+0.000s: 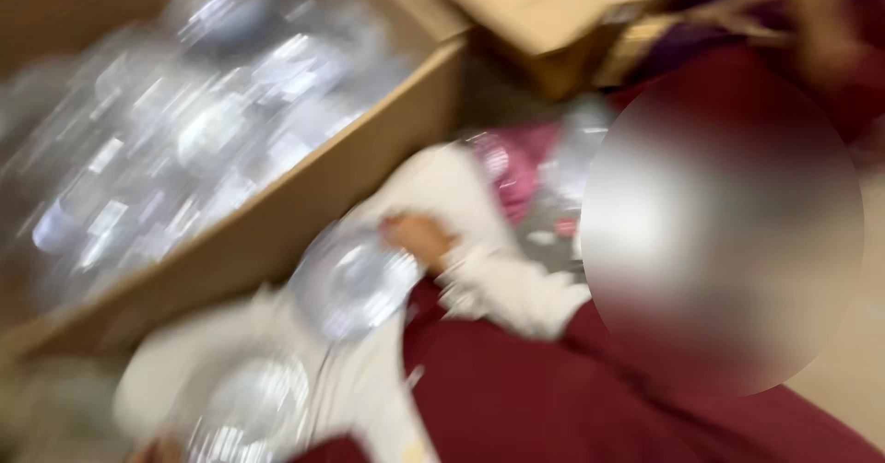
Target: The person sits on the floor and uses a red utility knife to trim the edges of clear plastic plates. They hold each plate with one hand and carefully cut along the rim with the other, then place the trimmed plate into a pile.
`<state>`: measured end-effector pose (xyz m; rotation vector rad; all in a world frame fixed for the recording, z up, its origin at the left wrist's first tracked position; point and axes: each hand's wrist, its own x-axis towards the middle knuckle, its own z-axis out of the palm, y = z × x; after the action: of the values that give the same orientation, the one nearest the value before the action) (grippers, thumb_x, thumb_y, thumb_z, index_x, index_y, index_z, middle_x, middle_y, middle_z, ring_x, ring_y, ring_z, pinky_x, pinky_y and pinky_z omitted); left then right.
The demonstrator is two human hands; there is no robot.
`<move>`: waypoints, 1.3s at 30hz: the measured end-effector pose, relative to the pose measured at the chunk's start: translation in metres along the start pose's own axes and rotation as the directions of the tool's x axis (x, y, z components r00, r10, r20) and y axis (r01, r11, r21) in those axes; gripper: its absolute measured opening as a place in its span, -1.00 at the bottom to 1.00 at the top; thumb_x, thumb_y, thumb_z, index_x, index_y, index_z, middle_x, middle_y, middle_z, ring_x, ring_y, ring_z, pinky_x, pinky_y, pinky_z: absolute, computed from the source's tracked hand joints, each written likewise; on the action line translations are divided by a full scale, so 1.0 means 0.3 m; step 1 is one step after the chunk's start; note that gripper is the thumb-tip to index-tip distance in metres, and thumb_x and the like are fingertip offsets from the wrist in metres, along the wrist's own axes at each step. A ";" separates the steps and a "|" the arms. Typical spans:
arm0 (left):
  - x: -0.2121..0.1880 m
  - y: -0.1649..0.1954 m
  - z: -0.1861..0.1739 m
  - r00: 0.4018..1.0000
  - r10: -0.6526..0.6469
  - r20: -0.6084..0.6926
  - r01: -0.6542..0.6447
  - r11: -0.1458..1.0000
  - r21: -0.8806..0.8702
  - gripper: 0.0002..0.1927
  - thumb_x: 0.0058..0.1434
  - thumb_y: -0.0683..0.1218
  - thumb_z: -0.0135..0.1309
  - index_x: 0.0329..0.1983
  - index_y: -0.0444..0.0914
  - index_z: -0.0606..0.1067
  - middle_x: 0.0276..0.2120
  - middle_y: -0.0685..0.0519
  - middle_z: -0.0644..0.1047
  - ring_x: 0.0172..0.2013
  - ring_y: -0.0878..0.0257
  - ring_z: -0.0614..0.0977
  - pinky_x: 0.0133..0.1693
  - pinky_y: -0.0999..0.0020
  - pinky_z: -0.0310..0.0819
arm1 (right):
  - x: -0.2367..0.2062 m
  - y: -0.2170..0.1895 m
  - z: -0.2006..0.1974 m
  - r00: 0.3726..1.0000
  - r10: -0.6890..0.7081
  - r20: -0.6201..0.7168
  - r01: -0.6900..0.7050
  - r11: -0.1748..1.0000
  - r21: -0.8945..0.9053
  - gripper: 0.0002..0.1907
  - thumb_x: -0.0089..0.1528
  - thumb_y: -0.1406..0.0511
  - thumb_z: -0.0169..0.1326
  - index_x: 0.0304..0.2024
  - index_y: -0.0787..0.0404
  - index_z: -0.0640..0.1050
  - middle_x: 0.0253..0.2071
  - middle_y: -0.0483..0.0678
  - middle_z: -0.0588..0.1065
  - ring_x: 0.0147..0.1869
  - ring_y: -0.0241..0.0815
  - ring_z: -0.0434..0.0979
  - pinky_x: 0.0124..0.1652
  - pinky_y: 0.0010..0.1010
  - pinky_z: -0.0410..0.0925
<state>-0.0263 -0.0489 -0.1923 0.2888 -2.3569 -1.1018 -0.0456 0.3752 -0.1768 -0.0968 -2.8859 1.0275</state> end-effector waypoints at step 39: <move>-0.187 0.534 0.040 0.656 -0.050 0.753 0.610 0.623 -0.491 -0.54 0.38 -0.10 -0.06 0.29 -0.38 0.27 -0.08 -0.20 0.65 -0.25 0.19 0.70 -0.30 0.38 0.63 | -0.131 -0.226 -0.230 0.968 0.004 0.252 -0.213 0.545 0.811 -0.84 0.33 0.35 0.13 -0.09 0.32 0.50 -0.34 0.01 0.57 -0.57 -0.49 0.23 -0.57 -0.61 0.14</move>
<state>0.0186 0.0848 -0.0972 0.0493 -2.1913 -2.6352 -0.0022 0.3627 -0.0824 -0.1018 -2.1952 2.4554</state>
